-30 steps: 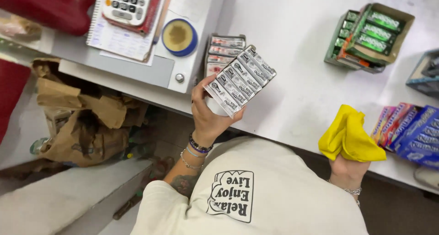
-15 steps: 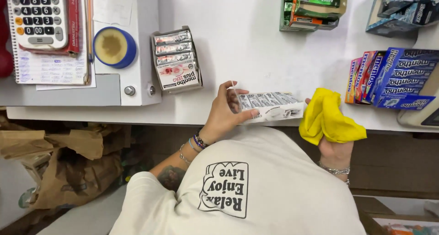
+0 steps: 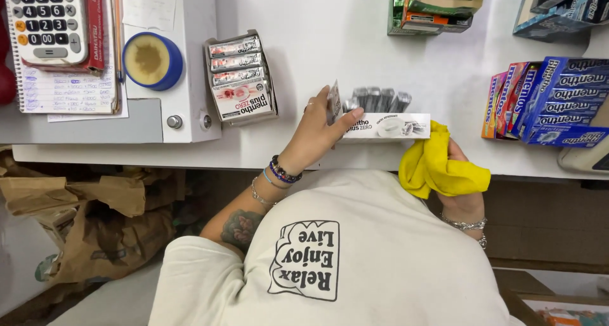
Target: Organizing and cleaning small product packages like gum and mints at a checkout counter using a cloth.
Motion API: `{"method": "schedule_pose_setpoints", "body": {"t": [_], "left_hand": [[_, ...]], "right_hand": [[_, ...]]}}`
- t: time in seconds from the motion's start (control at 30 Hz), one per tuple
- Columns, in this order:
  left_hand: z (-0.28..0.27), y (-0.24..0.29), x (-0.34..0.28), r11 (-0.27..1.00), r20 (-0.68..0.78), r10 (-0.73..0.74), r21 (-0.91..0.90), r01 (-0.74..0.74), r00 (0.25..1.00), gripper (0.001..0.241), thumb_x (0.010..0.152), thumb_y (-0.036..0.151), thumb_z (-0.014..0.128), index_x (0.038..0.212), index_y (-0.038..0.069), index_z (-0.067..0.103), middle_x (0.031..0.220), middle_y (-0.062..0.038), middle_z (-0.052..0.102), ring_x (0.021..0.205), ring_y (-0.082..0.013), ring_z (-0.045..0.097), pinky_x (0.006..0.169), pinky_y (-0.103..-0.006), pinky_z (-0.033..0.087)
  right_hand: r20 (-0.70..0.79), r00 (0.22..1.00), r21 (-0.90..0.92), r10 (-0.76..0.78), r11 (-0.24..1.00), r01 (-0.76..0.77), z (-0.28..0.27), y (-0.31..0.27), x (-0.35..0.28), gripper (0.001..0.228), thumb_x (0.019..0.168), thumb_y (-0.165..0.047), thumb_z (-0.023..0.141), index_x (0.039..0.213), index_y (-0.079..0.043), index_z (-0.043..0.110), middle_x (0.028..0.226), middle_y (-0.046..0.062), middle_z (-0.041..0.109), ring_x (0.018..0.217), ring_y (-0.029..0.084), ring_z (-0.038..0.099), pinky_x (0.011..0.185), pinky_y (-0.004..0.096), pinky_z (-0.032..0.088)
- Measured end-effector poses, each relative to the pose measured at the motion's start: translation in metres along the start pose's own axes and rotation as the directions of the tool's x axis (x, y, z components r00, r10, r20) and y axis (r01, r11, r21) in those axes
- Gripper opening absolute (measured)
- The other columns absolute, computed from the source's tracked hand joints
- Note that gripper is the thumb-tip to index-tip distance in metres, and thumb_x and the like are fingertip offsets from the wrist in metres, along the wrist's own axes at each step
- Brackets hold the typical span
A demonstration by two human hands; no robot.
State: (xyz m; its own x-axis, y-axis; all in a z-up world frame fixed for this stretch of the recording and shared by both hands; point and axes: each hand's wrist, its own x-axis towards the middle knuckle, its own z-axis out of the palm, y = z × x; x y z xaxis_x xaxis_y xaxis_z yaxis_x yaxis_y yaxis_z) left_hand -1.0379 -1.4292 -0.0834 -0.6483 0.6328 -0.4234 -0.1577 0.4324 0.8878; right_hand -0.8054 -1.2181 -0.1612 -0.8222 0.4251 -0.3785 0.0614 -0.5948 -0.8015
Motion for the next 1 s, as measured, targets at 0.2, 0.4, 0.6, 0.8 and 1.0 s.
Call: {"method": "schedule_pose_setpoints", "body": {"t": [0.2, 0.4, 0.6, 0.8, 1.0], "left_hand": [[-0.002, -0.001, 0.009, 0.999, 0.016, 0.021, 0.035, -0.022, 1.0, 0.114, 0.087, 0.076, 0.058, 0.147, -0.017, 0.029, 0.139, -0.044, 0.034, 0.115, -0.0508, 0.062, 0.07, -0.0451, 0.063], [-0.006, 0.003, 0.014, 0.998, 0.011, 0.025, 0.057, -0.026, 1.0, 0.113, 0.088, 0.081, 0.049, 0.148, -0.013, 0.032, 0.138, -0.043, 0.033, 0.113, -0.0528, 0.062, 0.059, -0.0418, 0.065], [-0.009, -0.002, 0.024, 0.999, 0.022, -0.008, 0.054, 0.007, 1.0, 0.11, 0.089, 0.082, 0.044, 0.149, -0.01, 0.032, 0.137, -0.042, 0.036, 0.115, -0.0482, 0.062, 0.056, -0.0337, 0.065], [-0.009, 0.029, 0.005, 1.0, 0.014, 0.025, 0.006, -0.026, 1.0, 0.107, 0.091, 0.077, 0.044, 0.15, -0.011, 0.028, 0.136, -0.044, 0.037, 0.106, -0.0425, 0.066, 0.048, -0.0302, 0.062], [-0.003, 0.013, 0.0, 0.98, -0.082, 0.179, 0.108, -0.17, 0.98, 0.087, 0.094, 0.065, 0.042, 0.154, 0.004, 0.029, 0.15, -0.026, 0.042, 0.147, -0.0344, 0.039, 0.119, -0.0456, 0.028]], "right_hand": [[0.026, 1.0, 0.028, -0.013, 1.0, 0.012, -0.004, 0.001, 0.007, 0.082, 0.083, -0.008, 0.056, 0.161, -0.002, 0.033, 0.14, 0.02, 0.058, 0.125, 0.031, 0.06, 0.108, 0.047, 0.046], [0.038, 0.999, 0.03, -0.004, 1.0, 0.003, -0.004, -0.01, 0.027, 0.079, 0.085, -0.012, 0.055, 0.16, -0.002, 0.034, 0.141, 0.022, 0.057, 0.128, 0.033, 0.058, 0.11, 0.049, 0.044], [0.029, 0.999, 0.066, 0.013, 0.998, -0.015, -0.006, -0.012, 0.023, 0.075, 0.088, -0.018, 0.053, 0.159, -0.002, 0.035, 0.143, 0.024, 0.055, 0.131, 0.036, 0.056, 0.112, 0.051, 0.043], [-0.006, 1.0, 0.098, 0.021, 0.995, -0.02, -0.009, -0.016, 0.018, 0.072, 0.09, -0.023, 0.051, 0.158, -0.003, 0.036, 0.144, 0.026, 0.054, 0.134, 0.038, 0.054, 0.115, 0.052, 0.041], [-0.033, 0.999, 0.128, 0.032, 0.991, -0.027, -0.011, -0.02, 0.011, 0.07, 0.093, -0.028, 0.049, 0.157, -0.003, 0.038, 0.145, 0.028, 0.052, 0.137, 0.04, 0.051, 0.117, 0.054, 0.038]]}}
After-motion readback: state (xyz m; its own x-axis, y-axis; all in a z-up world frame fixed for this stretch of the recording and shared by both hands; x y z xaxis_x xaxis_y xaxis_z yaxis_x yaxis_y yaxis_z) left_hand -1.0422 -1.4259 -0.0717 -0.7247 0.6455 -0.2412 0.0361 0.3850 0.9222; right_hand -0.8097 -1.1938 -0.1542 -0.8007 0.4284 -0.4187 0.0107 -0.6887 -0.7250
